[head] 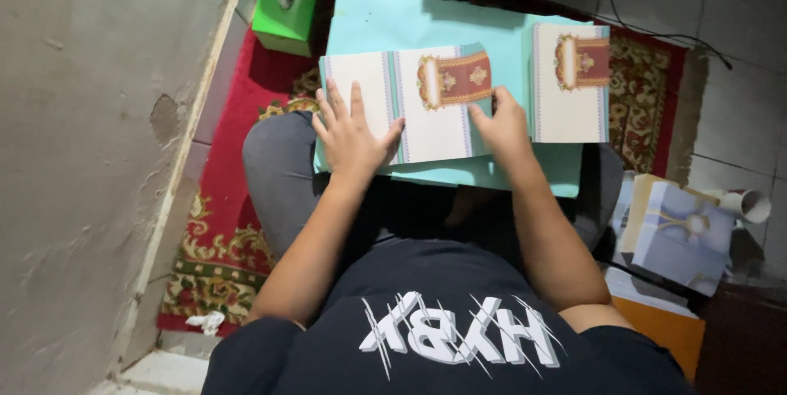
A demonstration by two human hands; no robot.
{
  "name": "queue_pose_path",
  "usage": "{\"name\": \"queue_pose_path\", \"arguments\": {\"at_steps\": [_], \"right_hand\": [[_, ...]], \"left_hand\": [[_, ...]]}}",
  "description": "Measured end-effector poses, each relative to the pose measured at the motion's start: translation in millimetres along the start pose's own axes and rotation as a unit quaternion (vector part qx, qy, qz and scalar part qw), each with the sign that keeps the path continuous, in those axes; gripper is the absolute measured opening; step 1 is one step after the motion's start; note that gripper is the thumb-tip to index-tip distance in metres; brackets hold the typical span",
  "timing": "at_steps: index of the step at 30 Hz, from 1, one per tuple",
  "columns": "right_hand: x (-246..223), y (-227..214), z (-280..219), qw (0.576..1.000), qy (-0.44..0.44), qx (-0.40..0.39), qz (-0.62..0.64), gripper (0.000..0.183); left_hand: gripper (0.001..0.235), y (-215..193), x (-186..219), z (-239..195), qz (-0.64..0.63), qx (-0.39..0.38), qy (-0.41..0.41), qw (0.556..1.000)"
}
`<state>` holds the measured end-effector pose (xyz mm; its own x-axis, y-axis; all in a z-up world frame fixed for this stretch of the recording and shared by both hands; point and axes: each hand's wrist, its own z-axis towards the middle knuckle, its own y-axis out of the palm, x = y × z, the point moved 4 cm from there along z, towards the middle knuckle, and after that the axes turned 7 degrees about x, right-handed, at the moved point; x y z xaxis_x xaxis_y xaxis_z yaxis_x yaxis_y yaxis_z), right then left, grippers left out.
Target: Folding paper invitations and pressing the creases by hand on a small table while sitting on the floor.
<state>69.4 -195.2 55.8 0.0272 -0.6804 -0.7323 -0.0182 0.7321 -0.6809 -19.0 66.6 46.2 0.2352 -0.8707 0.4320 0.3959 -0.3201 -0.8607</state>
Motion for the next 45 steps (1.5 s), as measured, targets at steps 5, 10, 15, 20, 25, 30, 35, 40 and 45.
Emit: {"name": "queue_pose_path", "arguments": {"at_steps": [5, 10, 15, 20, 25, 30, 35, 40, 45], "right_hand": [[-73.3, 18.1, -62.8, 0.933, -0.185, 0.018, -0.309, 0.073], [-87.0, 42.3, -50.8, 0.947, -0.257, -0.067, -0.180, 0.047], [-75.4, 42.4, 7.0, 0.969, -0.148, -0.048, -0.193, 0.045], [-31.7, 61.8, 7.8, 0.931, -0.248, 0.028, -0.267, 0.058], [-24.2, 51.1, -34.7, 0.932, -0.241, -0.012, -0.270, 0.065], [-13.0, 58.1, -10.6, 0.928, -0.231, -0.035, -0.290, 0.073], [-15.2, 68.9, 37.9, 0.935, -0.226, -0.024, -0.271, 0.068], [-18.3, 57.8, 10.6, 0.935, -0.233, -0.037, -0.264, 0.064], [-3.9, 53.4, -20.7, 0.923, -0.265, -0.003, -0.279, 0.066]], "left_hand": [[0.108, 5.2, 0.3, -0.5, 0.052, 0.039, 0.015, 0.998], [0.104, 13.0, -1.4, -1.5, 0.056, 0.058, 0.033, 0.996], [0.102, 13.3, -2.8, 0.4, 0.049, 0.077, 0.047, 0.995], [0.099, 8.7, -0.4, 0.9, 0.047, 0.076, 0.037, 0.995], [0.100, 11.3, -2.2, 0.0, 0.044, 0.073, 0.030, 0.996], [0.100, 10.2, -0.1, 1.2, 0.039, 0.070, 0.030, 0.996], [0.102, 14.6, -4.4, 1.5, 0.032, 0.048, 0.018, 0.998], [0.101, 13.8, -4.9, 1.4, 0.042, 0.042, 0.013, 0.998], [0.106, 20.4, -3.8, -0.7, 0.055, 0.024, 0.023, 0.998]]}}
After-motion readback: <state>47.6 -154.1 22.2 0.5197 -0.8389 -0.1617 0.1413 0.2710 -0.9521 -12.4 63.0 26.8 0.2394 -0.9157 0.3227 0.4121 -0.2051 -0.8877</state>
